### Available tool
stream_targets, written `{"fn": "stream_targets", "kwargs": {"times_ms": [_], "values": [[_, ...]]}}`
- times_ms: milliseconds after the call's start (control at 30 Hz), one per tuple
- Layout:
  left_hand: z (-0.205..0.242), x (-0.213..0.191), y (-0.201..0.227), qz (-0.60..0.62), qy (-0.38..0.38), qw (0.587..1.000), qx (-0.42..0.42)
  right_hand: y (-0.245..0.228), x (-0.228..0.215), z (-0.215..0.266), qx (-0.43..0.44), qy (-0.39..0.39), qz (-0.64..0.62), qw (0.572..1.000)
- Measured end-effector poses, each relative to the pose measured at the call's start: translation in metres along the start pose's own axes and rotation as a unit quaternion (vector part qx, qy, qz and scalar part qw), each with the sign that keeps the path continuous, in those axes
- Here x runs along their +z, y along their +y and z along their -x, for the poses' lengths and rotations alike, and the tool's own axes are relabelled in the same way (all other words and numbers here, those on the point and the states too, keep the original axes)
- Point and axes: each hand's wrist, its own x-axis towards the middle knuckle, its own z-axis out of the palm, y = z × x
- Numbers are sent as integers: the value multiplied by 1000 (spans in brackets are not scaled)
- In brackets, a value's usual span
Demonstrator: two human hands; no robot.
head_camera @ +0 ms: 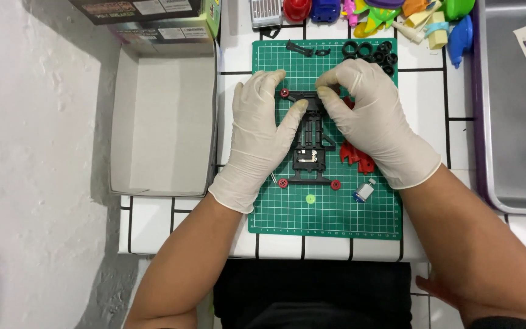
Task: The person assembles a toy vehicle on a green cutting mat. They attach red wheels to a black chassis, insert a blue battery pack into the center, and then fit black tires onto the wheels. The person handles various small plastic parts and tools throughout the process.
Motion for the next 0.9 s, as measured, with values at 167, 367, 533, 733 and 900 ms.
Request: {"fn": "stream_targets", "kwargs": {"times_ms": [167,367,533,733,900], "values": [[4,14,-14,24,1,1000,-19,-2,2,-2,48,-8,-28,998],[4,22,-19,40,-2,999,-28,-7,5,-5,80,10,-53,995],[5,22,-18,29,7,999,-29,-9,7,-5,82,11,-58,995],[6,26,-21,34,6,999,-22,-11,6,-5,93,22,-63,993],[5,30,-25,31,6,999,-20,-10,7,-5,91,22,-64,994]]}}
